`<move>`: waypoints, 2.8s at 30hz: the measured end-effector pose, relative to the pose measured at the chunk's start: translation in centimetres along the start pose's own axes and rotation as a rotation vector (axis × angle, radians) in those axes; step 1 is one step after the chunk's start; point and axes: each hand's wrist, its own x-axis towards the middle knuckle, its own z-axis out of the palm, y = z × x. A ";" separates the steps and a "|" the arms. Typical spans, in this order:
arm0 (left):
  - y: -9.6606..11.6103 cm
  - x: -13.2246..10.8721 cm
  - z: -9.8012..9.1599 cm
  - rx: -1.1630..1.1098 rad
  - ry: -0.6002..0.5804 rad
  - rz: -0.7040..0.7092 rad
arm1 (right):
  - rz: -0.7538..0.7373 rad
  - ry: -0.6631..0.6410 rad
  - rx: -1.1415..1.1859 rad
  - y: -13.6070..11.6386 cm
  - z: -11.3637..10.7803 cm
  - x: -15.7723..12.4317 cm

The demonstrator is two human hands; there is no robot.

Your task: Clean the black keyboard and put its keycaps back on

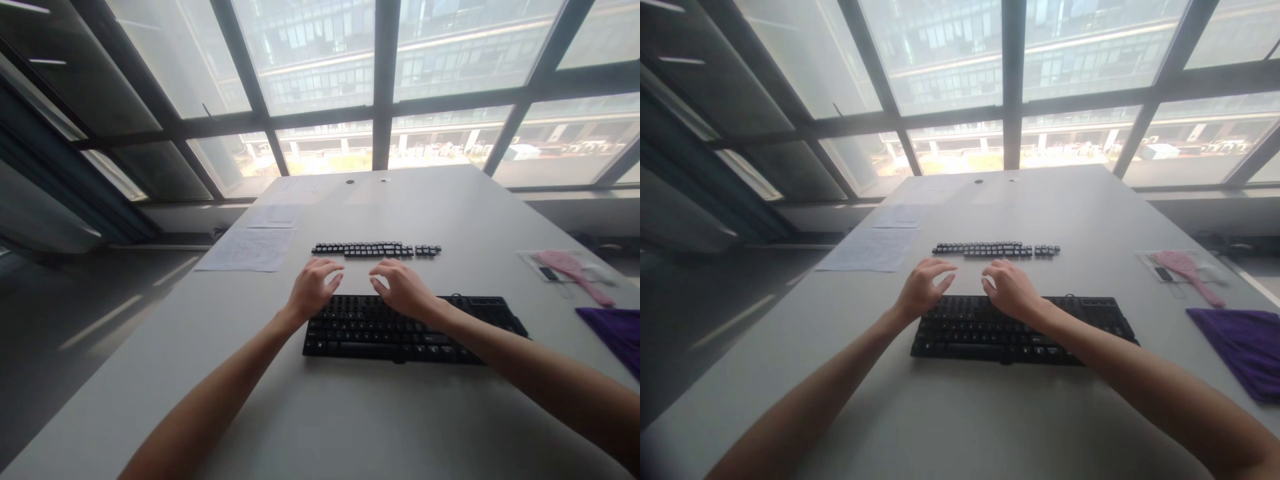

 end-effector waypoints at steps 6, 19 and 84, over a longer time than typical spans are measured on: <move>-5.0 5.5 3.6 0.231 -0.082 -0.069 | -0.019 -0.053 -0.222 2.8 2.2 6.1; -6.1 6.1 5.9 0.225 -0.136 -0.037 | -0.175 -0.075 -0.331 4.2 5.2 9.2; 6.7 -2.4 1.2 -0.018 -0.359 0.116 | -0.085 -0.053 0.226 -1.1 0.6 -5.7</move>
